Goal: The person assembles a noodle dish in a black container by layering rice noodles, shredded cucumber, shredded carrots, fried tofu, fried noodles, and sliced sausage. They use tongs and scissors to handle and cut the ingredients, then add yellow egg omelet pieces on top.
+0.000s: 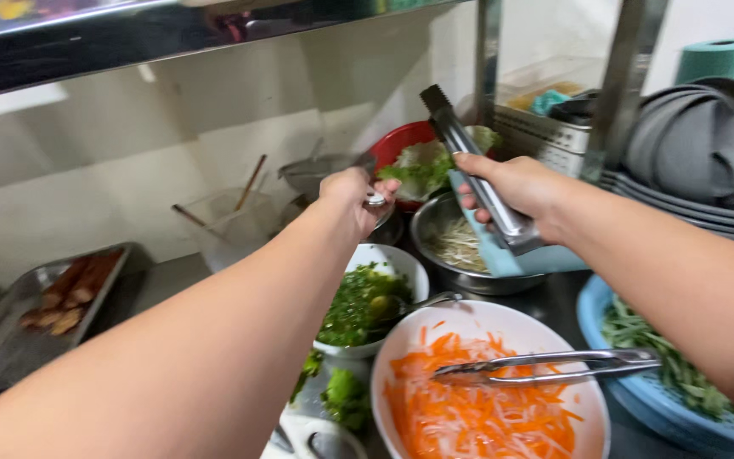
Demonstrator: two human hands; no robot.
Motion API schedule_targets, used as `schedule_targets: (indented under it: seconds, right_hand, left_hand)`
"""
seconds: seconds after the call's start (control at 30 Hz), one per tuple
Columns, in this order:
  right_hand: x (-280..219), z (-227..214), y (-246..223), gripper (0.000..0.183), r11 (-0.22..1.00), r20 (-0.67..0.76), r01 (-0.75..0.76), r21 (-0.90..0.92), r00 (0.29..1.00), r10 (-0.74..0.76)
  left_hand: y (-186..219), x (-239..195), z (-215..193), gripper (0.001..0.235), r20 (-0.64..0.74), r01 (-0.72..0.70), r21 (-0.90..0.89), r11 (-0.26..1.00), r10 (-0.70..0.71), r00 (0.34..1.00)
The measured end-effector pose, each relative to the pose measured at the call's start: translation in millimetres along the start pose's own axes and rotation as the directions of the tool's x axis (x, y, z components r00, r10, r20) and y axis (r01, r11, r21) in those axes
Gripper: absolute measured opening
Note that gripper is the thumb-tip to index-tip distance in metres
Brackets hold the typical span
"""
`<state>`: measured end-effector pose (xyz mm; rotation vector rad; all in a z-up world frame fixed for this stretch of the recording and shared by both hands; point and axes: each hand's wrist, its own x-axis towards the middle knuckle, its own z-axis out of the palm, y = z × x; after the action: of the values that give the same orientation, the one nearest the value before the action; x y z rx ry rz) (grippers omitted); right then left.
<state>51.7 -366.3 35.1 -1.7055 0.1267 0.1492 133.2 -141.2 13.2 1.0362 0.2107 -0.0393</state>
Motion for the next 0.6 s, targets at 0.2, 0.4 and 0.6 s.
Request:
schedule_targets:
  seconds: [0.2,0.4,0.6]
  right_hand:
    - [51.8,34.1,-0.3,0.040,0.962,0.041,-0.037,-0.269,0.998,0.049]
    - [166.1,100.8,1.4,0.039,0.795,0.262,-0.086,-0.601,0.918,0.297]
    - [253.3,147.7,3.4,0.037,0.799,0.213,-0.205,-0.565,0.900,0.381]
  left_hand:
    - [69.2,-94.3,-103.9,0.017,0.257,0.085,-0.081,0.993,-0.062,0.964]
    - [86.1,-241.1,-194.4,0.015,0.009,-0.020,-0.031,0.999,0.021,1.000]
    - [79.0,-305.3,-211.1,0.014,0.096,-0.171,0.043,0.984,0.167,0.981]
